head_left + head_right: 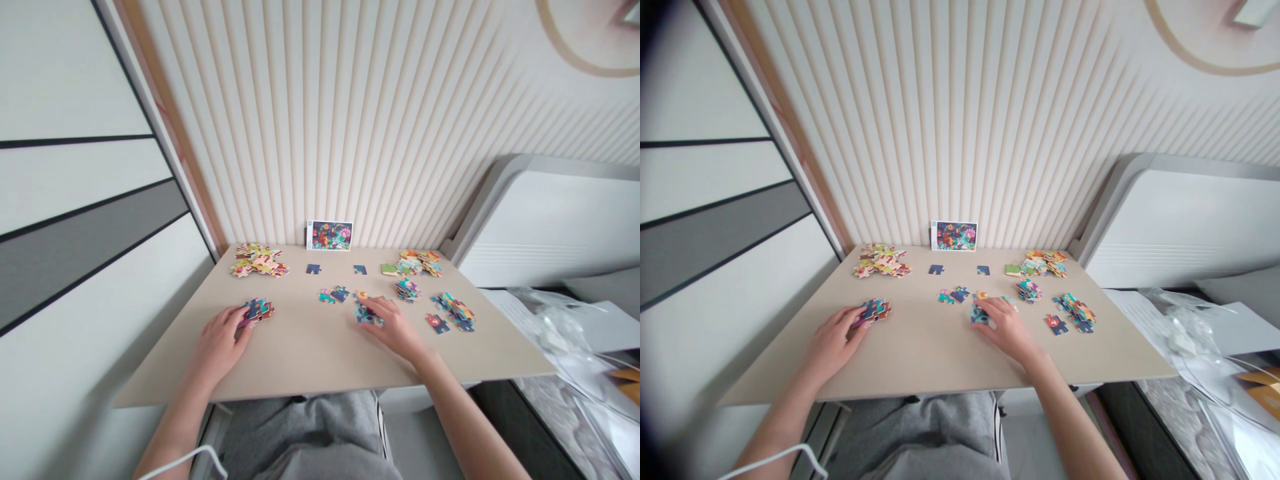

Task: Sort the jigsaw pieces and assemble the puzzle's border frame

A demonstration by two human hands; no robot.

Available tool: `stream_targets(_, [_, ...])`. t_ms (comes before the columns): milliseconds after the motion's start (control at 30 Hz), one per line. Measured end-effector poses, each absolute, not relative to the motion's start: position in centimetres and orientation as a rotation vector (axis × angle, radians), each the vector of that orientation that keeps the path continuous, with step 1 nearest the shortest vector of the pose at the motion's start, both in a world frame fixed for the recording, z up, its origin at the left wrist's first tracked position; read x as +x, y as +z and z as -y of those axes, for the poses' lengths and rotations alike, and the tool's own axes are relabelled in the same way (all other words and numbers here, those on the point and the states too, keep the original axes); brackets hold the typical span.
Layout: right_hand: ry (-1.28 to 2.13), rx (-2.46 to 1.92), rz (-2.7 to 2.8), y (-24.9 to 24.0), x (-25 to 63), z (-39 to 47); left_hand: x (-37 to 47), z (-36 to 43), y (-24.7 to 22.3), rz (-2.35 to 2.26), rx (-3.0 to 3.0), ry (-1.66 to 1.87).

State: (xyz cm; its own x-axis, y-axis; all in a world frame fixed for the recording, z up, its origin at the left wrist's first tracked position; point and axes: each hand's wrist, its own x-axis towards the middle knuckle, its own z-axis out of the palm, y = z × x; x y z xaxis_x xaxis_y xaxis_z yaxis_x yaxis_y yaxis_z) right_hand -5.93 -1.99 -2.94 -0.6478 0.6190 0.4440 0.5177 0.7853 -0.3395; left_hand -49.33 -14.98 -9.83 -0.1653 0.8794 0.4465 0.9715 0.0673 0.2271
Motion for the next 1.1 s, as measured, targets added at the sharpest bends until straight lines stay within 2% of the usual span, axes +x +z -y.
stream_targets(133, [0.377, -0.800, 2.559, -2.0, -6.6, 1.9, -49.4, 15.0, -9.9, 2.131, -1.897, -0.736])
stream_targets(333, [0.252, -1.066, 2.342, -4.6, -2.7, -1.0, -49.3, 15.0, -10.0, 2.138, -1.888, -0.733])
stream_targets(500, [0.231, -1.108, 2.332, -6.3, -2.0, -0.5, -49.1, 15.0, -9.8, 2.136, -1.877, -0.734])
stream_targets(1100, [0.354, -0.988, 2.259, -4.7, -3.7, 0.9, -49.0, 15.1, -9.7, 2.148, -1.870, -0.715])
